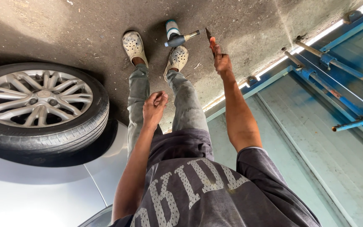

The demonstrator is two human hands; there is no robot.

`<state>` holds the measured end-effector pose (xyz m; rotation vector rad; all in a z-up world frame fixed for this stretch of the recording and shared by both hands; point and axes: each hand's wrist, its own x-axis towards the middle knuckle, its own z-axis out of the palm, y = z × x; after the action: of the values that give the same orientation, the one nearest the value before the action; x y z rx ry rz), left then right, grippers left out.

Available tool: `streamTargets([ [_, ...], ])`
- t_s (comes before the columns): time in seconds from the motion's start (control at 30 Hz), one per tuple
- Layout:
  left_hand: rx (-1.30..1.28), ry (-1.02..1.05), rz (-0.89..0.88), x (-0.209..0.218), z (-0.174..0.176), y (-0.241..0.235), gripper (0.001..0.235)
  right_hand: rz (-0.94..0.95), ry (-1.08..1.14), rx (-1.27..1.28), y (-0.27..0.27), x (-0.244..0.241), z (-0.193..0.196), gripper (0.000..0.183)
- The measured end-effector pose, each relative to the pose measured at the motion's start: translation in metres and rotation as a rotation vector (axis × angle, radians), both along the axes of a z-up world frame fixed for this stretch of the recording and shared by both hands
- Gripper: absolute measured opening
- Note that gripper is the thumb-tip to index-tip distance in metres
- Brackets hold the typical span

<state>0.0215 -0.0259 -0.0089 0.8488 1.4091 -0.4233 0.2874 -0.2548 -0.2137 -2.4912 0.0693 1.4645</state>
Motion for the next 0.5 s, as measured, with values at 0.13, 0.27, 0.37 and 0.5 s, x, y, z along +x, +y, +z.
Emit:
streamTargets([
  [0.13,0.018,-0.054,0.048,-0.002,-0.003,-0.003,0.04,0.023,-0.091,0.266,0.022,0.004,0.022,0.083],
  [0.27,0.018,-0.013,0.021,-0.001,0.001,-0.003,0.04,0.057,-0.095,0.327,0.017,0.001,0.015,0.082],
  [0.37,0.027,-0.017,0.011,-0.003,-0.001,-0.005,0.04,0.091,-0.032,0.16,0.005,0.002,0.001,0.09],
  [0.5,0.036,-0.014,-0.001,-0.004,-0.001,-0.006,0.04,0.03,0.096,-0.176,0.026,0.005,0.024,0.082],
])
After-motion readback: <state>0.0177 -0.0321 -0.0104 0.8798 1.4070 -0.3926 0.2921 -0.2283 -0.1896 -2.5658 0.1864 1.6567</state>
